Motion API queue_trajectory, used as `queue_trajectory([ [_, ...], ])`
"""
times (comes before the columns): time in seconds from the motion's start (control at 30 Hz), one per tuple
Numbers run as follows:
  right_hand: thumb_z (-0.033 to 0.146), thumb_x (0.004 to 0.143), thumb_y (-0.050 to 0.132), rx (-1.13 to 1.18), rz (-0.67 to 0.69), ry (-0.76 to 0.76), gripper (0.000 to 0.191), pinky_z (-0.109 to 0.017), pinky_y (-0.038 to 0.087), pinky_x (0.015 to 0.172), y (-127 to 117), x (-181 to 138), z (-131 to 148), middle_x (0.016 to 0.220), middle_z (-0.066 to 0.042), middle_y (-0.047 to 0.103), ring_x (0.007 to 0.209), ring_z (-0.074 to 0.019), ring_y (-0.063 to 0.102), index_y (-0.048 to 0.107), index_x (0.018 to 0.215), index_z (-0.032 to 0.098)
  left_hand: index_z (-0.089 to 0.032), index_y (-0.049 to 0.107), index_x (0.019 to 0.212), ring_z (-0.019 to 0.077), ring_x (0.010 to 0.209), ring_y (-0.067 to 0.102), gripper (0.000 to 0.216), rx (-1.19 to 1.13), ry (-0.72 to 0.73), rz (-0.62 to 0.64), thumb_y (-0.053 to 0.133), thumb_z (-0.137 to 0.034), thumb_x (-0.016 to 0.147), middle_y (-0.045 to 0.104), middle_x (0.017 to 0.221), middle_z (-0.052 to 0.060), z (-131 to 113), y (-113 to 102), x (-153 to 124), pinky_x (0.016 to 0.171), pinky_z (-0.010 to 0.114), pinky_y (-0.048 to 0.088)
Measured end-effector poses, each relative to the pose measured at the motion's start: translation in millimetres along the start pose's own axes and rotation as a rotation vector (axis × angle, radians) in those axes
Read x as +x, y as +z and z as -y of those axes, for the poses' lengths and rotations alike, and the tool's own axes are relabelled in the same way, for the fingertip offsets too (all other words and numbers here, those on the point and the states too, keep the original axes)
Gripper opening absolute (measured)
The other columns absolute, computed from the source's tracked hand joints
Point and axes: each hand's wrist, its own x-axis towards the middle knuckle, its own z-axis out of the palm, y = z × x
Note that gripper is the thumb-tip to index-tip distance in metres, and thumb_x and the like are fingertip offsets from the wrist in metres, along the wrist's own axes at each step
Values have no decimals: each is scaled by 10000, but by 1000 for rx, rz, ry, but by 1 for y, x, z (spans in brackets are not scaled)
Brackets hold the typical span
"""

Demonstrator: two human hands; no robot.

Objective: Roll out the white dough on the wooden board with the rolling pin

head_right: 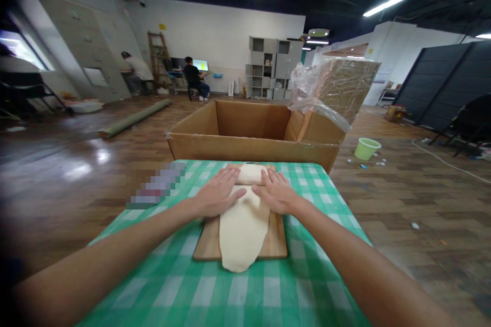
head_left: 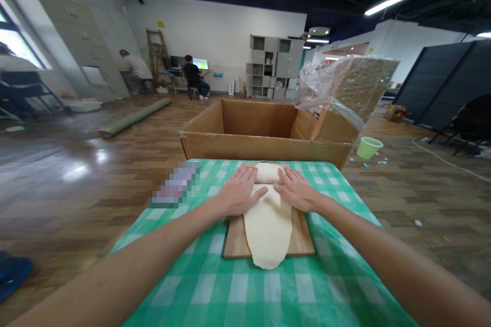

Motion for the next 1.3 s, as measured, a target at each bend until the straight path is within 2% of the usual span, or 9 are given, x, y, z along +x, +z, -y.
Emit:
queue_trajectory([
  [0.13,787,988,1,52,95,44,1005,-487,105,1303,-13,38,-18,1741,-160,160,1622,-287,119,240,1677,96,-26,288,1637,310,1619,204,924,-13,-45,116,108,-706,1038,253,1717,201,16,4,38,1315,488,129],
  [0.23,803,972,-29,48,98,55,988,-505,109,1301,-14,63,-28,1751,-103,139,1626,-277,83,232,1688,175,-55,317,1630,313,1619,202,872,-25,-67,146,90,-667,1053,268,1714,201,27,6,63,1299,521,175],
  [0.47,793,962,-68,-22,61,110,967,-520,139,1291,-9,103,-48,1749,-72,209,1621,-299,134,238,1693,239,-182,444,1567,330,1610,229,641,49,3,124,156,-515,1102,314,1704,191,47,12,101,1256,578,244],
  [0.6,776,978,-48,-114,-4,70,968,-510,177,1283,-7,107,-51,1731,-108,279,1605,-320,206,280,1681,197,-171,441,1568,321,1597,271,659,56,-48,43,215,-561,1087,351,1689,186,49,21,110,1265,552,250],
  [0.7,765,989,-37,-158,-50,66,957,-524,217,1266,-6,103,-48,1713,-124,323,1581,-343,265,317,1669,192,-133,405,1587,318,1585,300,704,59,-48,10,220,-582,1079,363,1681,198,51,25,109,1272,528,245],
  [0.8,736,1007,-30,-195,-81,54,929,-514,235,1255,-4,99,-44,1697,-136,355,1564,-342,301,335,1661,186,-194,468,1545,308,1576,321,622,70,-28,18,255,-552,1083,408,1664,163,52,24,104,1272,533,242],
  [0.97,724,1019,4,-220,-117,57,925,-512,181,1269,-3,91,-38,1703,-148,338,1603,-331,193,309,1663,136,-162,536,1487,318,1579,316,668,75,-11,55,153,-544,1095,410,1659,180,47,16,93,1266,520,258],
  [1.13,746,1007,27,-182,-90,47,946,-513,151,1278,-3,67,-27,1726,-138,279,1611,-328,168,214,1686,114,-45,399,1586,330,1596,269,851,9,-46,20,108,-648,1061,363,1671,229,36,16,75,1281,512,231],
  [1.3,774,997,75,-192,-80,-17,989,-485,176,1277,2,31,-12,1743,-165,191,1601,-339,212,228,1676,71,-6,314,1617,314,1619,204,961,20,5,-27,163,-742,1017,300,1696,238,19,16,35,1313,458,141],
])
